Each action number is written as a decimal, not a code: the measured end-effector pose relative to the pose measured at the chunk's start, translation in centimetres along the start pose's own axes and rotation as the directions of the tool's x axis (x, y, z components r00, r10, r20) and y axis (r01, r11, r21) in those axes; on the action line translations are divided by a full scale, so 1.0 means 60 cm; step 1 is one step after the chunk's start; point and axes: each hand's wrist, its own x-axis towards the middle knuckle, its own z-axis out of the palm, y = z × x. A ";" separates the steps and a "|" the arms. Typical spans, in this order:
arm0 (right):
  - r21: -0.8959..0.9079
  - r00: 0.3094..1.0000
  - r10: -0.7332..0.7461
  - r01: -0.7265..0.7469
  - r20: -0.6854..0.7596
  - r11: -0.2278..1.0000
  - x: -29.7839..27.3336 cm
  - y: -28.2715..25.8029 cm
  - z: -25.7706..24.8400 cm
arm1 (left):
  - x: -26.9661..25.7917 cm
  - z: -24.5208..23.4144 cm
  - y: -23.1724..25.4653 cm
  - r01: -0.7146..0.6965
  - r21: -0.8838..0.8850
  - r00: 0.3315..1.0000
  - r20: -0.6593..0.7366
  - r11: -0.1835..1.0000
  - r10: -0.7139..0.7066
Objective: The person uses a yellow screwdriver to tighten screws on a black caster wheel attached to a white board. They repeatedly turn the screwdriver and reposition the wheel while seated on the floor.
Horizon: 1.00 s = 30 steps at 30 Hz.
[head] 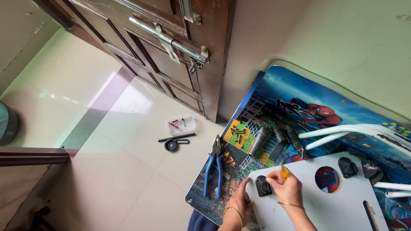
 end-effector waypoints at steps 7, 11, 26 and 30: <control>-0.329 0.929 -0.219 0.316 0.299 0.890 0.008 -0.041 0.033 | 0.001 0.001 -0.006 -0.032 -0.008 0.999 -0.029 0.999 0.032; -0.405 0.924 -0.224 0.341 0.308 0.849 0.009 -0.043 0.045 | 0.000 -0.003 -0.002 -0.027 -0.008 0.999 -0.024 1.000 0.026; 0.270 0.935 0.274 -0.331 0.226 0.904 0.060 0.109 0.039 | 0.041 -0.004 0.031 -0.112 0.329 0.984 -0.095 0.938 0.151; 0.451 0.945 0.236 -0.318 0.228 0.834 0.044 0.096 0.030 | 0.046 -0.002 0.030 -0.135 0.352 0.979 -0.096 0.926 0.180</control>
